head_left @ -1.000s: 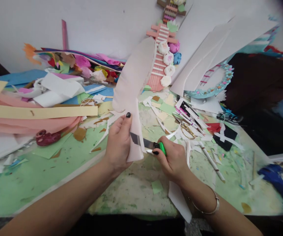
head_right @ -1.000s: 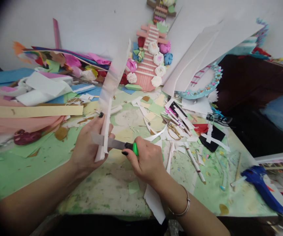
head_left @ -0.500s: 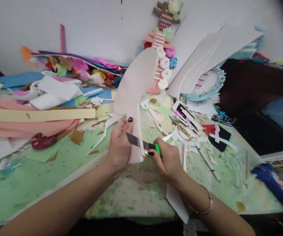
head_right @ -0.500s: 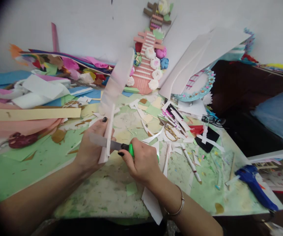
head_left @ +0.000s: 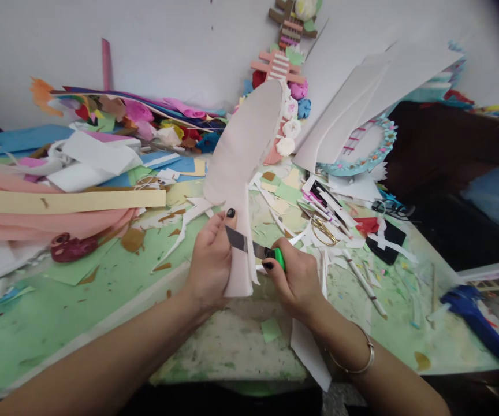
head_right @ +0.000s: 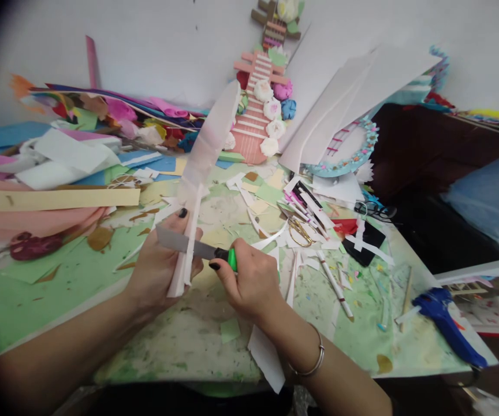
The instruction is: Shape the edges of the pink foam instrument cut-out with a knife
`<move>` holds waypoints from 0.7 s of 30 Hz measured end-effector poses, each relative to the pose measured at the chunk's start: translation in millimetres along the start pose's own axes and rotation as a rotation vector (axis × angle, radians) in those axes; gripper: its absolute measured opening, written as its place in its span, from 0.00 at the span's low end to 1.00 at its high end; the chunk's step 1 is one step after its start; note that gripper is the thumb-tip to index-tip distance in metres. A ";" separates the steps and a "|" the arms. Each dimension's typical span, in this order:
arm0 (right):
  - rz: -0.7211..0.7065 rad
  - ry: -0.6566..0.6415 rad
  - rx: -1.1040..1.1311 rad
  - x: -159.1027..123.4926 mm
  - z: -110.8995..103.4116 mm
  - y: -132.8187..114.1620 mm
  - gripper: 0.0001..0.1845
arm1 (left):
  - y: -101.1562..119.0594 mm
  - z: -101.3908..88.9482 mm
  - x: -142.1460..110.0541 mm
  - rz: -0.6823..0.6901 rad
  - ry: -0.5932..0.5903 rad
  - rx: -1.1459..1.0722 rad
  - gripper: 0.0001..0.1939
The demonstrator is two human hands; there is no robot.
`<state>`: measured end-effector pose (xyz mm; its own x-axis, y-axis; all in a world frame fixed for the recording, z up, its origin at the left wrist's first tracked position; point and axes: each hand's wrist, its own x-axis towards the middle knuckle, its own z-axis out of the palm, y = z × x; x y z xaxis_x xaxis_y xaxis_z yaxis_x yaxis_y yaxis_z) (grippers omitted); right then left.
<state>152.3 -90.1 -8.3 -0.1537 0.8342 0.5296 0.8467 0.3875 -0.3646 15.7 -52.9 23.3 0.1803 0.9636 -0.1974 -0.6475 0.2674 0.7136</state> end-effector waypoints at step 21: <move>0.053 -0.002 -0.031 1.4 2.0 9.5 0.23 | 5.5 -1.4 -5.9 -0.019 -0.012 0.079 0.09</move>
<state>159.1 -84.6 -12.6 -0.1096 0.8539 0.5087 0.8690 0.3307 -0.3679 10.1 -57.2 27.5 0.2008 0.9582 -0.2038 -0.5833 0.2841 0.7609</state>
